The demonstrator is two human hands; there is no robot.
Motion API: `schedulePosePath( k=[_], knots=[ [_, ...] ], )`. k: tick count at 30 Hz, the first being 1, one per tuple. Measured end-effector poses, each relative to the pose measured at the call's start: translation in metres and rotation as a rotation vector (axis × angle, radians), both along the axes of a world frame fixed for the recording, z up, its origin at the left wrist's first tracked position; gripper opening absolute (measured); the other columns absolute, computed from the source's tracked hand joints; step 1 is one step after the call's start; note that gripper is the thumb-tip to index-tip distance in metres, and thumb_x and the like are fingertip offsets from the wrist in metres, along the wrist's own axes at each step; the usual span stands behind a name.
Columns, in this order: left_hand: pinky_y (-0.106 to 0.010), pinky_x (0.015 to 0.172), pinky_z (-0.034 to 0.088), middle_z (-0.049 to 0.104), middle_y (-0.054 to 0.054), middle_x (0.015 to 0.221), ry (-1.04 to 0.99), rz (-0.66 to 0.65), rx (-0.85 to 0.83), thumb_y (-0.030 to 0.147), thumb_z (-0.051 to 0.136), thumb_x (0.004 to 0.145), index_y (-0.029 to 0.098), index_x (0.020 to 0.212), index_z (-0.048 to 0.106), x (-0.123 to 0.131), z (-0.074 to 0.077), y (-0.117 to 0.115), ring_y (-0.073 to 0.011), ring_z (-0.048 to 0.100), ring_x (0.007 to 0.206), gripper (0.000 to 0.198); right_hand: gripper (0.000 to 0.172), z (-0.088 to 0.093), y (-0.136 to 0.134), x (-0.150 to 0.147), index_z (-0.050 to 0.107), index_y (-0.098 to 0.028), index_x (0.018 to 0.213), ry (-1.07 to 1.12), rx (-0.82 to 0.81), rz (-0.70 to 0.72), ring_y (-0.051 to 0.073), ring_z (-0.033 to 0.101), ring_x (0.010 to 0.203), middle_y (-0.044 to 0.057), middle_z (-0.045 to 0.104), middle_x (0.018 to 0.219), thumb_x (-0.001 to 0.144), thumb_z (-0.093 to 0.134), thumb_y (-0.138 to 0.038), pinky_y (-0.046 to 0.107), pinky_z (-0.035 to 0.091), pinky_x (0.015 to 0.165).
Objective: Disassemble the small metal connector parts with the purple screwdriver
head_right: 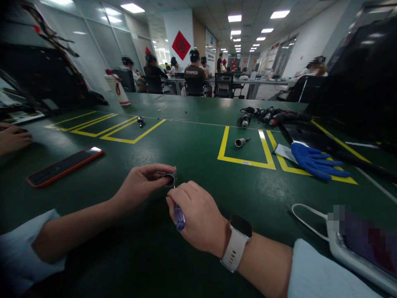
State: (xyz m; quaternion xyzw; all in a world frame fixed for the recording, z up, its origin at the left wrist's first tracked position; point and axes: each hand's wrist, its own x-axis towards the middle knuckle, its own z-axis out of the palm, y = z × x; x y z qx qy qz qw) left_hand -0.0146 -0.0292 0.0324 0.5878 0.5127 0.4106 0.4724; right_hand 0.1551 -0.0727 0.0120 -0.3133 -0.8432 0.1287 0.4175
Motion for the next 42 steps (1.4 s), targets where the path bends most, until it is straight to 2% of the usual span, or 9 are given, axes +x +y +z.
schedulePosePath(
  k=[3,5,10,13,25,30,34,38,42],
  knots=[
    [-0.032,0.075,0.055,0.074,-0.005,0.077,0.001,0.005,-0.035,0.019,0.071,0.062,0.014,0.087,0.069,0.000,0.002,0.001,-0.0189,0.069,0.074,0.026,0.014,0.002,-0.001,0.003,0.058,-0.015,0.085,0.147,-0.007,0.016,0.017,0.055,0.072,0.006,0.062,0.078,0.088,0.045,-0.013,0.032,0.046,0.066],
    [-0.033,0.077,0.054,0.073,-0.005,0.079,-0.003,0.038,-0.049,0.019,0.071,0.063,0.014,0.090,0.069,0.000,0.003,0.002,-0.0189,0.068,0.076,0.027,0.017,0.002,0.001,0.005,0.058,-0.017,0.079,0.286,-0.078,-0.039,0.015,0.054,0.067,0.002,0.058,0.071,0.089,0.044,-0.015,0.030,0.044,0.063],
    [-0.032,0.081,0.052,0.073,-0.006,0.087,-0.065,0.102,-0.059,0.014,0.068,0.064,0.014,0.091,0.068,-0.001,0.006,0.006,-0.0180,0.068,0.081,0.027,0.028,-0.003,0.018,0.007,0.058,-0.018,0.071,0.414,-0.528,-0.210,0.013,0.052,0.057,-0.001,0.053,0.060,0.090,0.043,-0.031,0.027,0.040,0.054],
    [-0.031,0.080,0.053,0.073,-0.006,0.086,-0.067,0.087,-0.083,0.013,0.067,0.065,0.013,0.093,0.068,-0.002,0.006,0.006,-0.0177,0.067,0.080,0.028,0.029,-0.006,0.024,0.007,0.058,-0.017,0.068,0.403,-0.649,-0.215,0.013,0.051,0.056,-0.002,0.052,0.058,0.089,0.044,-0.033,0.027,0.039,0.054],
    [-0.032,0.081,0.053,0.073,-0.005,0.087,-0.071,0.047,-0.115,0.011,0.067,0.065,0.015,0.093,0.068,-0.001,0.007,0.004,-0.0182,0.067,0.081,0.028,0.030,-0.003,0.023,0.008,0.058,-0.018,0.068,0.264,-0.648,-0.236,0.013,0.050,0.052,-0.003,0.049,0.053,0.089,0.042,-0.032,0.026,0.037,0.052],
    [-0.034,0.083,0.053,0.073,-0.006,0.087,-0.085,0.072,-0.138,0.009,0.066,0.064,0.014,0.091,0.069,0.000,0.010,0.003,-0.0192,0.067,0.082,0.028,0.030,-0.001,0.020,0.009,0.057,-0.018,0.066,0.333,-0.619,-0.257,0.012,0.048,0.050,-0.003,0.048,0.053,0.089,0.043,-0.032,0.025,0.036,0.049],
    [-0.034,0.083,0.053,0.073,-0.005,0.087,-0.087,0.054,-0.127,0.010,0.067,0.065,0.014,0.093,0.068,-0.001,0.008,0.004,-0.0191,0.067,0.082,0.028,0.029,-0.004,0.021,0.008,0.058,-0.018,0.069,0.386,-0.613,-0.204,0.011,0.050,0.053,-0.003,0.051,0.057,0.089,0.043,-0.033,0.024,0.038,0.051],
    [-0.032,0.082,0.053,0.073,-0.005,0.089,-0.089,0.043,-0.131,0.009,0.066,0.064,0.015,0.092,0.068,-0.002,0.007,0.004,-0.0186,0.067,0.084,0.029,0.029,-0.006,0.023,0.007,0.059,-0.017,0.072,0.316,-0.664,-0.168,0.012,0.050,0.053,-0.002,0.052,0.057,0.089,0.043,-0.034,0.025,0.038,0.051],
    [-0.032,0.082,0.053,0.073,-0.005,0.087,-0.100,0.052,-0.147,0.008,0.065,0.064,0.015,0.092,0.068,-0.001,0.008,0.003,-0.0182,0.067,0.081,0.029,0.030,-0.003,0.022,0.008,0.057,-0.018,0.066,0.266,-0.614,-0.215,0.012,0.049,0.052,-0.003,0.049,0.053,0.088,0.042,-0.032,0.026,0.036,0.051]
  ],
)
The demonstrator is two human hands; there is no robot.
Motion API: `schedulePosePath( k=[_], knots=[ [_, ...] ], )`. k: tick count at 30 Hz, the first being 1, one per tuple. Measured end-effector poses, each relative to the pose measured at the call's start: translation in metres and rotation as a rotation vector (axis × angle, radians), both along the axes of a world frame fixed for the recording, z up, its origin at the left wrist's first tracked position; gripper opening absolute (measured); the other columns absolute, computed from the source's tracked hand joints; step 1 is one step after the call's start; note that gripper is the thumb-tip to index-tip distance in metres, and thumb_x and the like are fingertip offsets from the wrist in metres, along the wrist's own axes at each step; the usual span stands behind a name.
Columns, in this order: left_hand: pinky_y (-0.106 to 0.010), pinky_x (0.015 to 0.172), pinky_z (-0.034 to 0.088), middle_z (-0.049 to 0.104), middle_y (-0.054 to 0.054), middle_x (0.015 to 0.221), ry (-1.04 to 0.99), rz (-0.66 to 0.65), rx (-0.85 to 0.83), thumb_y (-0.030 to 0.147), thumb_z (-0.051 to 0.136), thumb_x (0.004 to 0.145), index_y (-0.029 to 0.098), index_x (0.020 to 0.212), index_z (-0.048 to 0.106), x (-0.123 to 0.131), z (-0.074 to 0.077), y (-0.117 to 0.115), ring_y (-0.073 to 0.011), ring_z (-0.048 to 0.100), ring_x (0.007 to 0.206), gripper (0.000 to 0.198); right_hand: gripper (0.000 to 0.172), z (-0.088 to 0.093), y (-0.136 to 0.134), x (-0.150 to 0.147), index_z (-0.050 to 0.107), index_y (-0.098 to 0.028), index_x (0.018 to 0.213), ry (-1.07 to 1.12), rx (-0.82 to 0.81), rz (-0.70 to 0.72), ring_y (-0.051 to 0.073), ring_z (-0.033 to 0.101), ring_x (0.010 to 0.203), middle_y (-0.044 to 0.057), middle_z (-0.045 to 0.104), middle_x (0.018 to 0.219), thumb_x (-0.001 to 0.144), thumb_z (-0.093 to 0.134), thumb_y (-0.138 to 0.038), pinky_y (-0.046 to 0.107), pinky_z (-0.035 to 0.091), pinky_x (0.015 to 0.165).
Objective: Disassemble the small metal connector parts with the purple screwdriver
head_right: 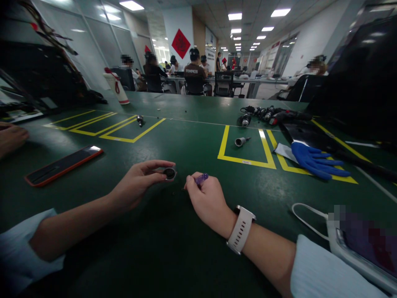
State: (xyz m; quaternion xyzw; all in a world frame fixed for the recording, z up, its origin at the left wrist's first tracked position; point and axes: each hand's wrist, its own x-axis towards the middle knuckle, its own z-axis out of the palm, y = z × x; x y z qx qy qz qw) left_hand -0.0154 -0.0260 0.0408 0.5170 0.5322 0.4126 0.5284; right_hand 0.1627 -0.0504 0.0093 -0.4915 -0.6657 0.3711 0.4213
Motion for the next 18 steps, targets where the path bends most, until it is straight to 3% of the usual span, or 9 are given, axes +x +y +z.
schedulePosePath(
  k=[5,8,12,18],
  knots=[
    [-0.033,0.083,0.052,0.073,-0.005,0.087,0.003,-0.002,0.008,0.007,0.066,0.062,0.015,0.092,0.069,0.0007,0.0004,0.0007,-0.0187,0.067,0.081,0.031,0.034,0.0041,-0.0002,0.0016,0.051,-0.019,0.055,0.013,-0.033,-0.042,0.011,0.044,0.045,-0.004,0.044,0.046,0.086,0.042,-0.030,0.025,0.033,0.047],
    [-0.033,0.083,0.052,0.073,-0.005,0.086,0.001,0.008,0.009,0.006,0.065,0.062,0.015,0.090,0.069,0.0010,0.0006,0.0009,-0.0182,0.067,0.081,0.030,0.033,0.0011,0.0010,0.0013,0.054,-0.018,0.058,0.189,-0.116,-0.002,0.011,0.046,0.046,-0.004,0.046,0.047,0.086,0.044,-0.035,0.024,0.035,0.045],
    [-0.032,0.083,0.052,0.073,-0.005,0.086,-0.015,0.009,-0.009,0.006,0.065,0.062,0.015,0.091,0.069,0.0010,0.0006,0.0011,-0.0177,0.067,0.082,0.031,0.031,-0.0043,-0.0008,0.0020,0.057,-0.018,0.064,0.443,-0.052,0.066,0.010,0.048,0.050,-0.003,0.050,0.053,0.087,0.048,-0.038,0.023,0.038,0.048],
    [-0.031,0.083,0.051,0.073,-0.004,0.086,-0.027,-0.016,0.005,0.007,0.066,0.063,0.014,0.094,0.068,-0.0013,-0.0029,0.0025,-0.0166,0.067,0.081,0.032,0.029,-0.0022,-0.0051,0.0021,0.059,-0.018,0.067,0.328,0.030,0.125,0.011,0.050,0.054,-0.003,0.051,0.056,0.088,0.048,-0.035,0.025,0.040,0.054]
  ],
)
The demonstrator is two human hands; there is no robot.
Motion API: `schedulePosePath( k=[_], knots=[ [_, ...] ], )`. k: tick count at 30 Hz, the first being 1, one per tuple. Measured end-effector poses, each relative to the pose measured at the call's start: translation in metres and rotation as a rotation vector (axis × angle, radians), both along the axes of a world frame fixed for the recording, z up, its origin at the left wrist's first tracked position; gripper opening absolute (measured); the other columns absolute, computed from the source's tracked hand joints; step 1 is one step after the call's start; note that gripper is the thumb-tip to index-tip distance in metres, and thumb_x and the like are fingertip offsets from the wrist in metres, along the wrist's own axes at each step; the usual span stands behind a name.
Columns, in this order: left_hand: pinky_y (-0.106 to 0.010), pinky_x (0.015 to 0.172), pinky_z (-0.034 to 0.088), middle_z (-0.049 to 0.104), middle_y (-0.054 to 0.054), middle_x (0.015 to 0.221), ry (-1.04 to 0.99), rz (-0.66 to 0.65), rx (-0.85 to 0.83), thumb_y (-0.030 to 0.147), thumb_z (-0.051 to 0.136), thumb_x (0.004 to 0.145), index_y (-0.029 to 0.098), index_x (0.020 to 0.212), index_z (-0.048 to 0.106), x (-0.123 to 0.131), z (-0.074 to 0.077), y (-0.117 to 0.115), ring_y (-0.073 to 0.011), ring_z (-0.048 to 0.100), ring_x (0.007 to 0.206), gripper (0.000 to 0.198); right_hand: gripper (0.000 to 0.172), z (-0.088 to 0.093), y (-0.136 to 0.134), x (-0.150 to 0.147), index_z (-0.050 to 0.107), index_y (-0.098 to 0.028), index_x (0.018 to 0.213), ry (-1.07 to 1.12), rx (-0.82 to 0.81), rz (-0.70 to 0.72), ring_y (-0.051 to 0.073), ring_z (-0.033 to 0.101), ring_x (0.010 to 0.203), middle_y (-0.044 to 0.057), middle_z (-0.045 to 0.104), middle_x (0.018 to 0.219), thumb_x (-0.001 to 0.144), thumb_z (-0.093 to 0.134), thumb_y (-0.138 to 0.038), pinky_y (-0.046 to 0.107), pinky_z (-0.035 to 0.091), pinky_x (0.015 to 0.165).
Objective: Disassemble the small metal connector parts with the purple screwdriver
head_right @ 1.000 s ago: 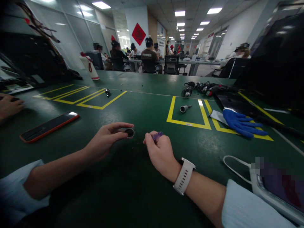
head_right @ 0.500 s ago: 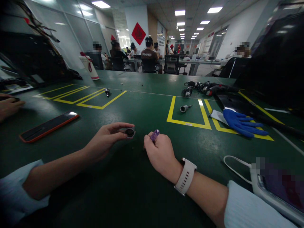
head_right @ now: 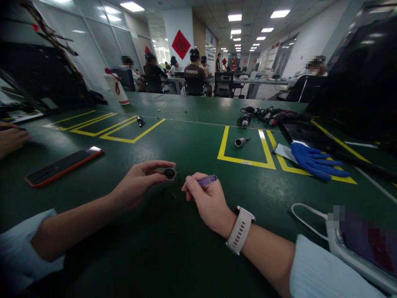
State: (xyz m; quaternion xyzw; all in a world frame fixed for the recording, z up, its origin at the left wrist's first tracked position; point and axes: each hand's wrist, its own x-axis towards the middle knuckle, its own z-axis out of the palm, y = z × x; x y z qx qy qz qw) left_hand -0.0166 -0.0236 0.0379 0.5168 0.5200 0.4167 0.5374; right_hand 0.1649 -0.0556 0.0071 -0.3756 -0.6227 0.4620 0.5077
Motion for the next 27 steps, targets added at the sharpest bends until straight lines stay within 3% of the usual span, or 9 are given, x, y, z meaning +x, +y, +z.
schedulePosePath(
  k=[12,21,27],
  knots=[
    [-0.030,0.082,0.051,0.073,-0.004,0.085,0.005,-0.013,-0.023,0.007,0.066,0.064,0.014,0.094,0.067,0.0010,0.0027,-0.0018,-0.0171,0.067,0.082,0.031,0.029,0.0001,0.0023,-0.0025,0.058,-0.017,0.067,-0.162,-0.093,0.019,0.011,0.048,0.052,-0.003,0.051,0.054,0.088,0.045,-0.033,0.024,0.037,0.052],
    [-0.028,0.080,0.050,0.072,-0.004,0.083,-0.001,-0.007,-0.046,0.006,0.065,0.063,0.012,0.095,0.067,0.0029,0.0020,-0.0018,-0.0158,0.065,0.081,0.033,0.030,0.0005,0.0025,-0.0041,0.057,-0.017,0.068,-0.212,-0.085,0.097,0.011,0.048,0.052,-0.002,0.051,0.055,0.088,0.044,-0.034,0.025,0.037,0.052],
    [-0.028,0.079,0.050,0.072,-0.003,0.084,-0.012,-0.029,-0.026,0.007,0.066,0.063,0.012,0.094,0.067,0.0012,-0.0001,-0.0010,-0.0155,0.065,0.081,0.032,0.030,0.0009,0.0019,-0.0045,0.058,-0.016,0.070,-0.262,-0.064,0.069,0.011,0.048,0.051,-0.002,0.052,0.055,0.089,0.043,-0.034,0.024,0.037,0.049]
  ],
)
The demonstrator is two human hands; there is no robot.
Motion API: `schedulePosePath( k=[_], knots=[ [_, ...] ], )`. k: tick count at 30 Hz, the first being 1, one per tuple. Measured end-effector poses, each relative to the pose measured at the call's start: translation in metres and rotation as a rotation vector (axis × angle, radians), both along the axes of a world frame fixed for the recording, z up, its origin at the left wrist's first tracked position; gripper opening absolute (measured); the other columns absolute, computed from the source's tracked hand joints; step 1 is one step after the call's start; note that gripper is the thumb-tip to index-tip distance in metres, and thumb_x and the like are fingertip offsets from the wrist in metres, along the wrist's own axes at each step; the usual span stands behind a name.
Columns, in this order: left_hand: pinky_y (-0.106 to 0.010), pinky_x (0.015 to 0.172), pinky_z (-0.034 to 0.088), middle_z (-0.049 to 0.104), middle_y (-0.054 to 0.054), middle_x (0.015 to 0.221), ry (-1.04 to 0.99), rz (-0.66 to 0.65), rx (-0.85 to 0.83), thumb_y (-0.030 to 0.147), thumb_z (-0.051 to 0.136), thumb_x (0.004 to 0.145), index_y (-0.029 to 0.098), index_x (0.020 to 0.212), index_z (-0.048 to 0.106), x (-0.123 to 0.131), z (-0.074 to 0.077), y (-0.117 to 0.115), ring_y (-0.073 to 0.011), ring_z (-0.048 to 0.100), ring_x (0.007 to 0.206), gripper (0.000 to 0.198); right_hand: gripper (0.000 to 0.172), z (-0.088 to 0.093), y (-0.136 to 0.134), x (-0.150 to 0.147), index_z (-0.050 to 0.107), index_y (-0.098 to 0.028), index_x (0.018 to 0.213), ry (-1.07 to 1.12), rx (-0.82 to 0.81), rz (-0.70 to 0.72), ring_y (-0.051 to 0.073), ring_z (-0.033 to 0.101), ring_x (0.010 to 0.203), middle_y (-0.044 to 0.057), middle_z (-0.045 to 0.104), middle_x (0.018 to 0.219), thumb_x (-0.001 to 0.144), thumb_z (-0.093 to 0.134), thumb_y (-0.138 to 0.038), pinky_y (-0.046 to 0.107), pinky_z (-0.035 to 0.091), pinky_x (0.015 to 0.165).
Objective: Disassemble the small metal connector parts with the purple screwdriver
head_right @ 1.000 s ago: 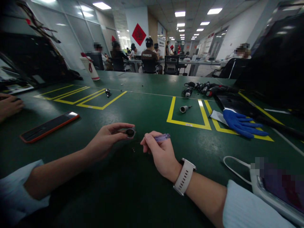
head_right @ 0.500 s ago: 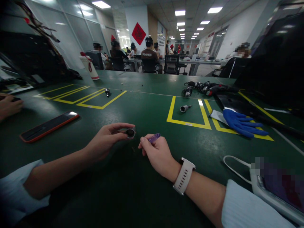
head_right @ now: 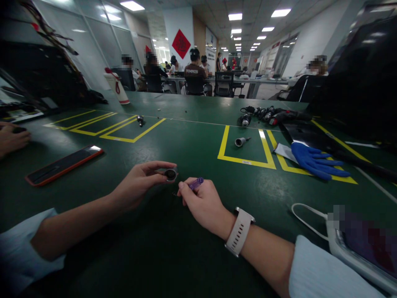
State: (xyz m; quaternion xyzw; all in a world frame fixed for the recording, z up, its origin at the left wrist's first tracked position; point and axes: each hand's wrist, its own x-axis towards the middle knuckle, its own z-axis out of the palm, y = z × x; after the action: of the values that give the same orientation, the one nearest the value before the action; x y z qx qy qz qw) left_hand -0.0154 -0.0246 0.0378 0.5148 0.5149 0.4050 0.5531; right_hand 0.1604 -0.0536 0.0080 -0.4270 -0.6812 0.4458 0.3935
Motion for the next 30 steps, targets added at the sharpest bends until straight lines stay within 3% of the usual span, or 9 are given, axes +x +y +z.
schedulePosePath(
  k=[8,22,25,28,30],
  knots=[
    [-0.027,0.078,0.052,0.072,-0.003,0.084,-0.026,-0.019,-0.010,0.005,0.066,0.065,0.013,0.094,0.067,-0.0007,-0.0018,-0.0004,-0.0148,0.066,0.080,0.030,0.032,-0.0025,0.0008,0.0018,0.059,-0.017,0.068,0.035,0.026,-0.130,0.010,0.048,0.048,-0.004,0.051,0.052,0.089,0.045,-0.037,0.022,0.036,0.047],
    [-0.028,0.080,0.053,0.072,-0.003,0.085,-0.004,-0.007,-0.034,0.003,0.064,0.066,0.012,0.095,0.067,0.0014,0.0030,-0.0020,-0.0155,0.067,0.079,0.030,0.033,0.0067,-0.0004,-0.0003,0.057,-0.017,0.060,-0.127,0.087,-0.202,0.010,0.048,0.046,-0.003,0.049,0.048,0.088,0.044,-0.031,0.024,0.035,0.048],
    [-0.028,0.080,0.053,0.072,-0.004,0.085,0.003,0.012,-0.047,0.002,0.063,0.067,0.012,0.096,0.066,0.0018,0.0039,-0.0024,-0.0153,0.067,0.080,0.031,0.032,0.0038,0.0035,-0.0002,0.057,-0.017,0.062,0.015,-0.112,-0.218,0.010,0.047,0.044,-0.003,0.050,0.047,0.087,0.046,-0.034,0.024,0.035,0.045],
    [-0.027,0.079,0.052,0.072,-0.003,0.084,0.000,0.018,-0.040,0.003,0.064,0.066,0.012,0.095,0.067,0.0024,0.0036,-0.0019,-0.0147,0.067,0.079,0.031,0.029,-0.0013,0.0068,-0.0009,0.058,-0.017,0.064,0.336,-0.324,-0.193,0.009,0.046,0.043,-0.003,0.052,0.049,0.085,0.050,-0.036,0.021,0.035,0.042],
    [-0.027,0.079,0.052,0.072,-0.003,0.084,-0.001,0.022,-0.041,0.004,0.065,0.065,0.012,0.095,0.067,0.0028,0.0035,-0.0020,-0.0151,0.067,0.081,0.031,0.028,-0.0030,0.0071,-0.0008,0.058,-0.016,0.063,0.518,-0.366,-0.178,0.008,0.045,0.043,-0.003,0.052,0.049,0.083,0.053,-0.035,0.020,0.034,0.041]
  ],
)
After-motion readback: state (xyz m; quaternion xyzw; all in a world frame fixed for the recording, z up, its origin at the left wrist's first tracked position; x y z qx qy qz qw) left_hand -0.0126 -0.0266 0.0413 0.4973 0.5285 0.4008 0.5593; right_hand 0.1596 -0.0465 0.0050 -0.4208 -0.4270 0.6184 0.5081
